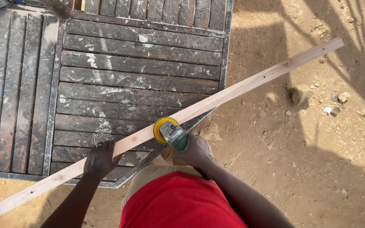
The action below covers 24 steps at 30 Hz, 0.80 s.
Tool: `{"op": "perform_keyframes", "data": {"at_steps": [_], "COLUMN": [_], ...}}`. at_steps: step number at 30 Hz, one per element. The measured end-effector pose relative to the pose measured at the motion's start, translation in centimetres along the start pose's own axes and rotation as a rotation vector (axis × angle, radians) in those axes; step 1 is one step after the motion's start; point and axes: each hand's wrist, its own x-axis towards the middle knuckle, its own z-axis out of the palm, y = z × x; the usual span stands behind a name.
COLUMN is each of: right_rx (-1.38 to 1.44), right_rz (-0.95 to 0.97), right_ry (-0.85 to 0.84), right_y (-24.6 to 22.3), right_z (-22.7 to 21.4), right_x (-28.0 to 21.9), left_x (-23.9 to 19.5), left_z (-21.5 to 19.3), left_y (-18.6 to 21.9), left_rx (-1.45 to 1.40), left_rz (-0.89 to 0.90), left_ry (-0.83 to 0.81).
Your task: Sanding a wooden plank using an angle grinder with a sanding disc attachment to smooth the surface and edges.
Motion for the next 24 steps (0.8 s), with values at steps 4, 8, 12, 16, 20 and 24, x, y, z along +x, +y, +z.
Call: {"op": "perform_keyframes", "data": {"at_steps": [4, 8, 12, 16, 20, 24], "right_rx": [0.039, 0.137, 0.242, 0.109, -0.071, -0.141], "right_rz": [0.156, 0.169, 0.16, 0.186, 0.105, 0.037], "right_ry": [0.103, 0.435, 0.523, 0.393, 0.13, -0.018], "right_y": [5.7, 11.8, 11.7, 6.4, -2.2, -6.9], "right_z": [-4.3, -11.7, -13.0, -3.6, 7.1, 14.2], "right_x": [2.1, 5.1, 3.7, 1.4, -2.0, -2.6], "left_x": [-0.4, 0.1, -0.4, -1.1, -3.0, -8.8], "left_z": [0.4, 0.6, 1.5, 1.1, -4.4, -6.2], "left_y": [0.0, 0.4, 0.1, 0.5, 0.6, -3.8], "left_rx": [0.003, -0.017, -0.053, -0.136, -0.169, -0.164], "left_rz": [-0.018, -0.027, -0.054, -0.065, -0.099, -0.15], "left_ry": [0.006, 0.047, 0.057, 0.024, 0.074, 0.178]}}
